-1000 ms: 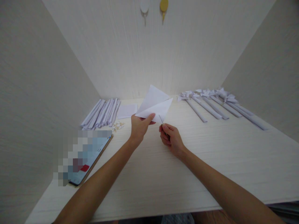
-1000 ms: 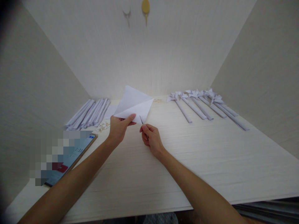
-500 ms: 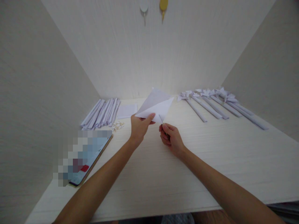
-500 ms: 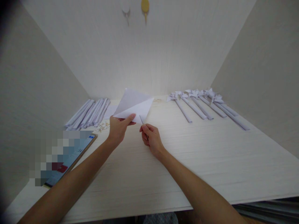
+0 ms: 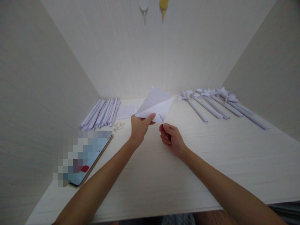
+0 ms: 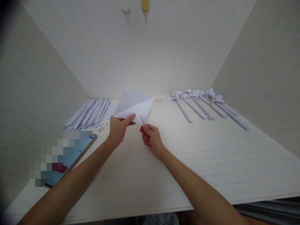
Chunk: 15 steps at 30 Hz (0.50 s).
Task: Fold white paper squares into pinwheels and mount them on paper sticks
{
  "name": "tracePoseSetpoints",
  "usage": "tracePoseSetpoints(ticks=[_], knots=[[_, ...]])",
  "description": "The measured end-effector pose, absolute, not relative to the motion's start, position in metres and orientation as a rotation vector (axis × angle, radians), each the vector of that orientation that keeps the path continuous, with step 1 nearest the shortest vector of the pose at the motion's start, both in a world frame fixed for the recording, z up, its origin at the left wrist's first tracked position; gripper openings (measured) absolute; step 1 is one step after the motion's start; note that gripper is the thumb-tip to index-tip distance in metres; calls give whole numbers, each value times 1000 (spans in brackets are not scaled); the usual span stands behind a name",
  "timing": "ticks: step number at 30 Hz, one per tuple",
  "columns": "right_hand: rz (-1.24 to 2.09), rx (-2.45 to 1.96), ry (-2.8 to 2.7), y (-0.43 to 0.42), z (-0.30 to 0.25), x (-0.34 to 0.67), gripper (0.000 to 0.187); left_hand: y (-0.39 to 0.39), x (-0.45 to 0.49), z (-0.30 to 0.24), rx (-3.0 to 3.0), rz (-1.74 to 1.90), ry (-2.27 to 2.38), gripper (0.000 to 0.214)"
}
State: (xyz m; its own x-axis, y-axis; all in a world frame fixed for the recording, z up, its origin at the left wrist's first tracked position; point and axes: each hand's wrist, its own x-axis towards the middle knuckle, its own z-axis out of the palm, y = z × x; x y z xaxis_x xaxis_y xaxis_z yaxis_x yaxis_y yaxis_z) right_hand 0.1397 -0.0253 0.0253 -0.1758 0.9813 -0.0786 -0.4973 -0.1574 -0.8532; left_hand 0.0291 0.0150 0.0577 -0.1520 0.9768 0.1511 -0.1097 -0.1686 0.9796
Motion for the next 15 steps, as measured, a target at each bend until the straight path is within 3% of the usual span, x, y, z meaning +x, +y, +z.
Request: tracePoseSetpoints(ticks=[15], knots=[[1600, -809, -812, -25, 24, 140, 21, 11, 32, 55, 1136, 1446, 1120, 33]])
